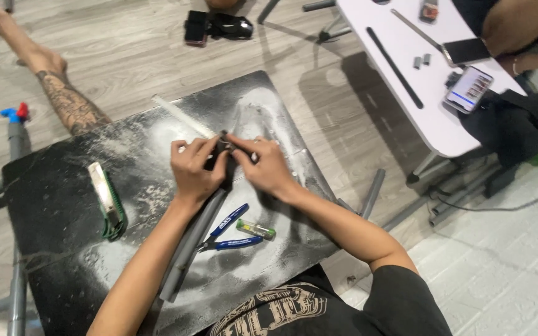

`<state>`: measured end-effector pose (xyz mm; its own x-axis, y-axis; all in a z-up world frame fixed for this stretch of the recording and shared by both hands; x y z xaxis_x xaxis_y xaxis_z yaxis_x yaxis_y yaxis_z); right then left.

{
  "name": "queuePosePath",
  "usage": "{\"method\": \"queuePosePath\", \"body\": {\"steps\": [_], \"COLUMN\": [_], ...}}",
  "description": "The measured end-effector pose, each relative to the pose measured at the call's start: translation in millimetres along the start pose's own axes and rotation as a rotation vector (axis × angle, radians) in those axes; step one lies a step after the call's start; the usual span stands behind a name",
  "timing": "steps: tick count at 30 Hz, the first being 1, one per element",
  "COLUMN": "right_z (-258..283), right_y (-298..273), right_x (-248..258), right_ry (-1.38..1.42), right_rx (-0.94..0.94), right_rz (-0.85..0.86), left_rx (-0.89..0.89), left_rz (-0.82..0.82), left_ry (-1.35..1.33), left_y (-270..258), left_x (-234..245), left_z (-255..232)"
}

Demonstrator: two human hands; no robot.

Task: Using a small file to smooth and debur the edges of a PVC pipe end.

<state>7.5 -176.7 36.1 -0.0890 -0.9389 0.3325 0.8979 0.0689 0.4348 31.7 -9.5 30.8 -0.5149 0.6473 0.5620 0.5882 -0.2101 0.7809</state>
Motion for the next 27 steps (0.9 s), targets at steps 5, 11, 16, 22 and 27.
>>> {"method": "queuePosePath", "body": {"steps": [5, 11, 16, 22, 27], "right_z": [10.3, 33.7, 18.1, 4.9, 31.0], "right_y": [-5.6, 8.0, 4.0, 3.8, 4.3], "right_x": [-4.7, 12.5, 7.5, 1.4, 10.6], "right_ry": [0.012, -0.031, 0.008, 0.014, -0.026], "right_rx": [0.016, -0.017, 0.030, 0.062, 0.016], "right_rz": [0.013, -0.077, -0.061, 0.015, -0.046], "left_rx": [0.110, 0.133, 0.082, -0.018, 0.060], "left_rz": [-0.079, -0.108, -0.096, -0.096, -0.075], "left_ry": [-0.036, -0.037, -0.050, -0.030, -0.027], "left_y": [9.4, 8.8, 8.2, 0.6, 7.8], "left_x": [12.0, 10.4, 8.6, -4.5, 4.7], "left_z": [1.7, 5.7, 2.0, 6.7, 5.1]}}
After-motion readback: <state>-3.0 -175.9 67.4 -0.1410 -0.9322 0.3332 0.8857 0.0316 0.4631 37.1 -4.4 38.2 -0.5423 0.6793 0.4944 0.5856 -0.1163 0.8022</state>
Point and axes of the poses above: each hand's wrist, its own y-axis towards the middle knuckle, its own x-axis out of the back of the hand, z = x × y, the point moved 5 cm from there along y, towards the middle knuckle, and after that the axes turned 9 degrees about y, right-handed, at the moved point
